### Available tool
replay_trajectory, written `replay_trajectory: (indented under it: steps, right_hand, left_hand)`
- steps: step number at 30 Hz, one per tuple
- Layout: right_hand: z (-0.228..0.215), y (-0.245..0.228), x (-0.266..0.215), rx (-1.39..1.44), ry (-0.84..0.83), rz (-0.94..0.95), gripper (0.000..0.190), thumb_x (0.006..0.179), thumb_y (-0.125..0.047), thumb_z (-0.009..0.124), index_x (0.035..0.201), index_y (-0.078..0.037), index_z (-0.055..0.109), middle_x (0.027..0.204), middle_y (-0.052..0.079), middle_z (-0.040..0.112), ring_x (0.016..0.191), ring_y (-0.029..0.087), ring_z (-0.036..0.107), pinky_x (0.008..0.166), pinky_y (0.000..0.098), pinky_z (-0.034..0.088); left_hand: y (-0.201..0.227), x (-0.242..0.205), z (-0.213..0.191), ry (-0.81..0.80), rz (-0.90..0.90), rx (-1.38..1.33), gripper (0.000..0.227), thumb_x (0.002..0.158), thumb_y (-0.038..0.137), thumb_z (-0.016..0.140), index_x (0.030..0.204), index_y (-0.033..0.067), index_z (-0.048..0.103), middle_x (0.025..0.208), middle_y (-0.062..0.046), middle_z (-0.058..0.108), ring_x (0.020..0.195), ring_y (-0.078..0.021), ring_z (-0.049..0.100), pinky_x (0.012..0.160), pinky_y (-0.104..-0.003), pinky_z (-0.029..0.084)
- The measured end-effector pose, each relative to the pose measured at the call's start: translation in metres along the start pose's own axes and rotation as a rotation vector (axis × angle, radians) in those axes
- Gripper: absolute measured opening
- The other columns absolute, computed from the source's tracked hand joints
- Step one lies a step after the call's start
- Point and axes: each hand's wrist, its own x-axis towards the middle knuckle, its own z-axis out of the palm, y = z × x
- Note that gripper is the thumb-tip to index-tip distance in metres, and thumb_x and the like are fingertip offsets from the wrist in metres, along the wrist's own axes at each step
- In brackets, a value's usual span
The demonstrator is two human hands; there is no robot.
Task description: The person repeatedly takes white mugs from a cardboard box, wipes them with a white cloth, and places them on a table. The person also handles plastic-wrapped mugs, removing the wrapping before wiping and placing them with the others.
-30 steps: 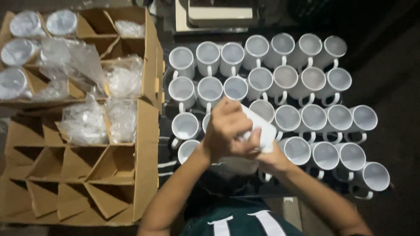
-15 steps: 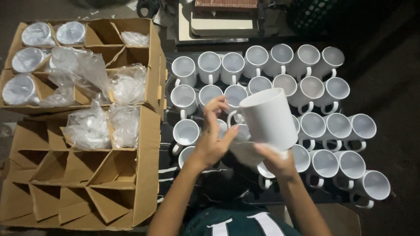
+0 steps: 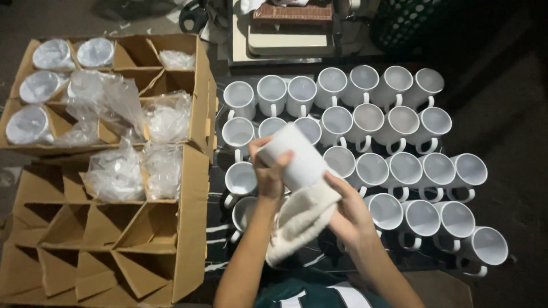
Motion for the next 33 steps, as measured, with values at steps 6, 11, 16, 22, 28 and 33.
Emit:
replay_trajectory:
  steps: [6,11,16,22,28,33]
  right_hand:
    - [-0.054,0.011,-0.014,-0.262,0.227,-0.630,0.058,0.109,-0.041,0.050,0.136,0.010,0.053,0.124,0.026,0.064,0.110,0.038,0.065,0.101,0.0480,0.051]
    - [0.050,0.008,-0.015,-2.148,-0.134,-0.797,0.034,0.098,-0.033,0.059,0.115,-0.009,0.076,0.128,0.016,0.062,0.126,0.033,0.052,0.110,0.0439,0.037]
    - [0.051,-0.015,-0.011,-1.692,-0.303,-0.555,0.045,0.100,-0.033,0.060,0.126,0.003,0.070,0.148,0.022,0.046,0.143,0.036,0.040,0.118,0.0460,0.030]
    - [-0.055,0.018,-0.006,-0.798,-0.003,-0.250,0.064,0.098,-0.046,0.050,0.148,-0.005,0.047,0.135,0.016,0.060,0.124,0.029,0.056,0.104,0.0430,0.044]
    - [0.037,-0.002,-0.019,-1.439,0.168,-0.576,0.062,0.081,-0.039,0.061,0.132,-0.003,0.054,0.113,0.019,0.064,0.105,0.034,0.062,0.089,0.0442,0.050]
    - [0.060,-0.028,-0.019,-2.148,0.073,-1.030,0.058,0.068,-0.021,0.081,0.118,0.003,0.063,0.098,0.024,0.065,0.095,0.042,0.062,0.082,0.0463,0.049]
  left_hand:
    - [0.007,-0.001,-0.027,0.080,-0.073,-0.254,0.054,0.077,0.023,0.081,0.117,0.0050,0.048,0.099,-0.011,0.059,0.084,-0.0193,0.061,0.073,-0.036,0.057]
    - [0.022,-0.005,-0.014,-0.041,-0.090,-0.253,0.061,0.078,0.024,0.082,0.123,0.0042,0.045,0.109,-0.012,0.057,0.095,-0.0211,0.060,0.082,-0.037,0.055]
    - [0.030,-0.021,-0.020,-0.134,-0.112,-0.250,0.069,0.079,0.026,0.082,0.129,0.0035,0.041,0.119,-0.013,0.054,0.106,-0.0229,0.059,0.091,-0.039,0.054]
    - [0.041,-0.017,-0.006,-0.287,-0.102,-0.264,0.077,0.080,0.028,0.083,0.136,0.0026,0.037,0.131,-0.015,0.051,0.120,-0.0250,0.057,0.102,-0.041,0.052]
    - [0.054,-0.035,-0.001,-0.414,-0.142,-0.267,0.085,0.081,0.030,0.083,0.144,0.0018,0.033,0.143,-0.017,0.048,0.133,-0.0271,0.056,0.113,-0.043,0.050]
    - [0.065,-0.025,0.005,-0.186,-0.536,-0.056,0.095,0.069,0.028,0.083,0.145,0.0130,0.028,0.138,-0.015,0.058,0.121,-0.0230,0.062,0.099,-0.039,0.054]
